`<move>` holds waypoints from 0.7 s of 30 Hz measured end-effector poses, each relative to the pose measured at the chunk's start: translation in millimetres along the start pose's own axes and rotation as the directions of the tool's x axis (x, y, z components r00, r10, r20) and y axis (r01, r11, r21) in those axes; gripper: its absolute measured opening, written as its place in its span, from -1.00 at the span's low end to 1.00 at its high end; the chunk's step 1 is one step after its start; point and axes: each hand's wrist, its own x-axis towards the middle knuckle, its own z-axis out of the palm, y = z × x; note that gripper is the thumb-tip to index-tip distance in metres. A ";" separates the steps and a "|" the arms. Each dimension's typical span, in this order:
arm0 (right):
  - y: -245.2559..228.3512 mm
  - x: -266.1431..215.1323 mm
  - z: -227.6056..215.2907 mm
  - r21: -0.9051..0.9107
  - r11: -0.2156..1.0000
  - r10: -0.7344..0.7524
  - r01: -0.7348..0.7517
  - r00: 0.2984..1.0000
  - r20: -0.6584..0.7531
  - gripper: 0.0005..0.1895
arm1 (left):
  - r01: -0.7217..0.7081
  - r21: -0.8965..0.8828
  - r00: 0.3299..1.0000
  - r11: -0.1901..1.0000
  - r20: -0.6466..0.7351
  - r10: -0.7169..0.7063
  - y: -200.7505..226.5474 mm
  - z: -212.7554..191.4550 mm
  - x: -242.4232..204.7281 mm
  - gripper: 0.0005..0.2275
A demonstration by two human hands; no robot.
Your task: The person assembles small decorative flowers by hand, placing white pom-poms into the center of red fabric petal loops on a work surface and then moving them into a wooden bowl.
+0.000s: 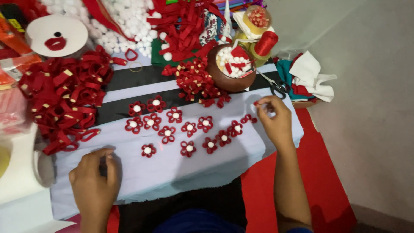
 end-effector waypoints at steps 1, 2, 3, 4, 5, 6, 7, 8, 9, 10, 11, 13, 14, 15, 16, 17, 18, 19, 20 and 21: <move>8.0 -6.5 -6.1 -0.004 1.000 0.006 -0.007 1.000 -0.007 -0.93 | -0.008 -0.004 1.000 1.000 0.006 0.008 -2.2 1.3 -1.4 -0.80; 16.2 -12.9 -12.3 -0.124 0.991 0.041 -0.042 0.999 -0.015 -0.93 | -0.035 0.019 0.999 0.999 -0.017 0.036 -4.0 2.9 -2.5 -0.81; 24.0 -18.1 -18.7 -0.241 0.967 0.073 -0.078 0.997 -0.027 -0.93 | -0.062 0.043 0.997 0.997 -0.040 0.064 -5.5 4.4 -2.8 -0.82; 27.9 -24.5 -23.0 -0.244 0.966 0.078 -0.084 0.996 -0.034 -0.93 | -0.070 0.039 0.997 0.997 -0.035 0.071 -4.8 3.9 -2.1 -0.82; 32.0 -31.6 -27.0 -0.298 0.941 0.164 -0.160 0.986 -0.013 -0.91 | -0.042 0.035 0.999 0.999 -0.015 0.043 -4.5 3.9 -2.2 -0.81; 36.1 -38.7 -30.6 -0.352 0.907 0.249 -0.232 0.968 0.004 -0.89 | -0.014 0.032 1.000 0.999 0.005 0.014 -4.5 4.0 -2.3 -0.80; 43.2 -43.4 -31.8 -0.354 0.904 0.256 -0.239 0.967 0.000 -0.89 | -0.018 0.030 1.000 0.999 0.011 0.018 -5.4 5.5 -3.1 -0.80; 50.1 -48.1 -32.8 -0.370 0.898 0.268 -0.237 0.963 0.034 -0.88 | -0.032 0.030 0.999 0.999 -0.009 0.033 -6.3 6.9 -3.7 -0.80; 56.9 -53.2 -33.8 -0.385 0.893 0.281 -0.235 0.957 0.069 -0.86 | -0.046 0.031 0.998 0.998 -0.030 0.047 -7.4 7.9 -4.7 -0.80; 52.9 -53.9 -34.7 -0.387 0.890 0.288 -0.241 0.955 0.066 -0.86 | -0.050 0.029 0.998 0.998 -0.024 0.050 -10.7 10.3 -5.8 -0.80; 48.8 -53.8 -35.1 -0.364 0.893 0.313 -0.266 0.947 0.075 -0.82 | -0.046 0.057 0.999 0.997 -0.017 0.047 -14.3 12.4 -6.5 -0.80; 45.7 -54.4 -36.8 -0.341 0.892 0.341 -0.295 0.937 0.080 -0.78 | -0.047 0.083 0.999 0.995 -0.007 0.048 -18.9 16.0 -9.0 -0.81; 46.8 -55.1 -38.1 -0.322 0.904 0.328 -0.281 0.939 0.100 -0.78 | -0.048 0.086 0.999 0.995 -0.020 0.050 -19.9 17.4 -10.7 -0.81; 47.6 -54.8 -38.8 -0.301 0.916 0.312 -0.265 0.942 0.120 -0.77 | -0.048 0.089 0.998 0.995 -0.036 0.051 -21.0 18.4 -12.0 -0.81; 43.3 -52.4 -39.5 -0.300 0.915 0.314 -0.268 0.942 0.116 -0.77 | -0.051 0.089 0.998 0.995 -0.034 0.054 -20.1 19.1 -11.4 -0.81; 39.0 -50.6 -39.9 -0.283 0.916 0.329 -0.284 0.936 0.126 -0.77 | -0.037 0.085 0.998 0.996 -0.039 0.041 -19.4 19.4 -11.6 -0.82; 34.4 -48.7 -40.2 -0.266 0.916 0.343 -0.299 0.929 0.136 -0.77 | -0.023 0.081 0.999 0.996 -0.043 0.027 -19.1 19.6 -11.8 -0.82; 29.4 -48.5 -40.0 -0.265 0.917 0.342 -0.299 0.930 0.136 -0.77 | -0.024 0.081 0.999 0.996 -0.044 0.027 -21.1 19.8 -11.8 -0.82; 24.2 -48.4 -39.8 -0.223 0.905 0.393 -0.361 0.912 0.117 -0.79 | -0.043 0.088 0.998 0.995 -0.044 0.047 -23.2 19.8 -11.9 -0.83; 19.0 -48.4 -39.5 -0.179 0.889 0.443 -0.421 0.891 0.102 -0.80 | -0.062 0.095 0.997 0.994 -0.044 0.067 -25.4 19.7 -12.2 -0.84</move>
